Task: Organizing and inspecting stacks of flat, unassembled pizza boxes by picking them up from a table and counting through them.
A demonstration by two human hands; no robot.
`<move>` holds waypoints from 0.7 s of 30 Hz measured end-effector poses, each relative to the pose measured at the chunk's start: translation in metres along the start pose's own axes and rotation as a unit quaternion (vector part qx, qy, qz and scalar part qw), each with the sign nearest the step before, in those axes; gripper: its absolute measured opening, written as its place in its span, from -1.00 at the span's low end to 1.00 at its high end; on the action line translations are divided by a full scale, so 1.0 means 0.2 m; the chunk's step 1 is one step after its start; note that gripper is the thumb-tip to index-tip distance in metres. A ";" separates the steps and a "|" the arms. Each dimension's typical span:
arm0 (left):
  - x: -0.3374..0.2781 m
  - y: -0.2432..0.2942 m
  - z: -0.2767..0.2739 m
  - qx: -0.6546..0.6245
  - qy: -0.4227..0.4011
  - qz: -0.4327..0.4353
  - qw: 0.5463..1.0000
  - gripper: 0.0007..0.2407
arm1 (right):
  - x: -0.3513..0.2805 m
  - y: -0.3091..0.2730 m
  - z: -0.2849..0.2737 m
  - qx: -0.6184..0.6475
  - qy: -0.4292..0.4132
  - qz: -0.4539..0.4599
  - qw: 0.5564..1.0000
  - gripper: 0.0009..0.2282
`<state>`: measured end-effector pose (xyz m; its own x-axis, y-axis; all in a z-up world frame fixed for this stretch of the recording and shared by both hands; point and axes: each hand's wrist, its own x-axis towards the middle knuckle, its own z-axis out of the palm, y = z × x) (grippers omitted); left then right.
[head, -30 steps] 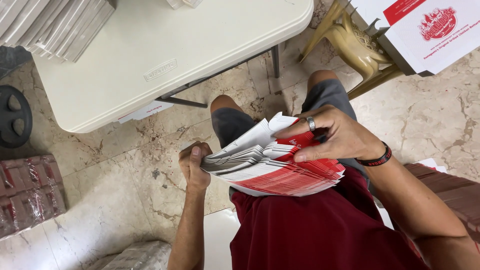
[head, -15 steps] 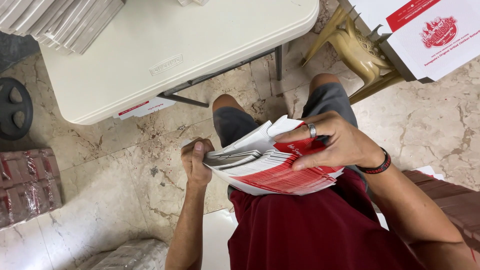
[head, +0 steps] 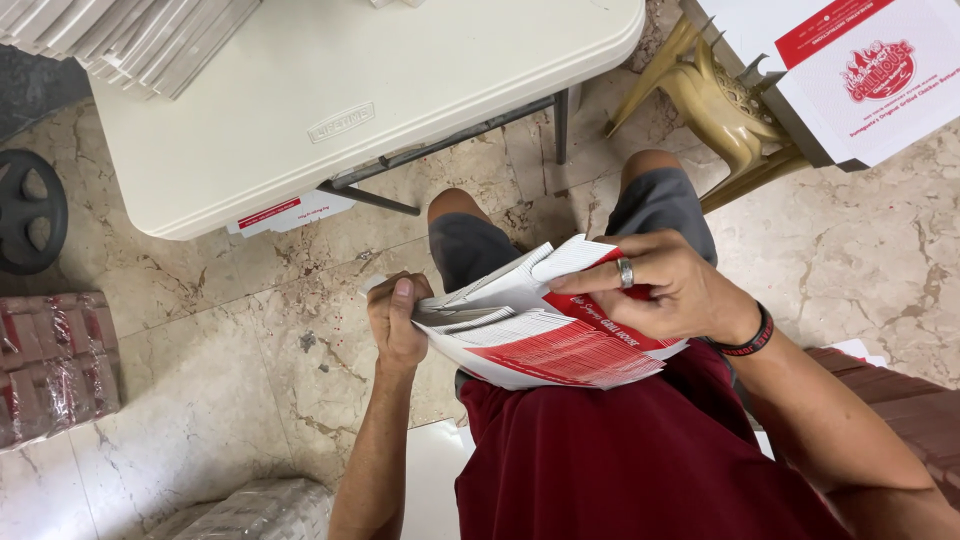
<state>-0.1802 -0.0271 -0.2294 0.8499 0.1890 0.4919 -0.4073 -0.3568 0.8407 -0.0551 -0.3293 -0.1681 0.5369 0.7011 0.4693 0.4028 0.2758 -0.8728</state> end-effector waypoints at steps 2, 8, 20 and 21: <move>0.00 0.00 0.00 0.001 0.000 0.000 1.000 -0.53 | 0.05 -0.05 -0.01 0.016 -0.007 -0.003 1.000 -0.73; 0.00 -0.01 -0.01 0.005 -0.006 -0.010 1.000 -0.52 | 0.02 0.02 -0.02 0.037 -0.020 0.000 0.999 -0.57; 0.00 -0.01 0.00 0.006 0.000 -0.012 1.000 -0.53 | 0.08 -0.03 0.01 -0.118 0.041 -0.088 0.988 -0.72; -0.01 -0.01 0.00 0.005 0.002 -0.014 1.000 -0.54 | 0.07 -0.02 0.01 -0.170 0.038 -0.123 0.977 -0.79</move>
<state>-0.1806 -0.0275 -0.2310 0.8591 0.2034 0.4697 -0.3804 -0.3601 0.8518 -0.0502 -0.3191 -0.1586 0.4409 0.5863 0.6796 0.7427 0.1868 -0.6430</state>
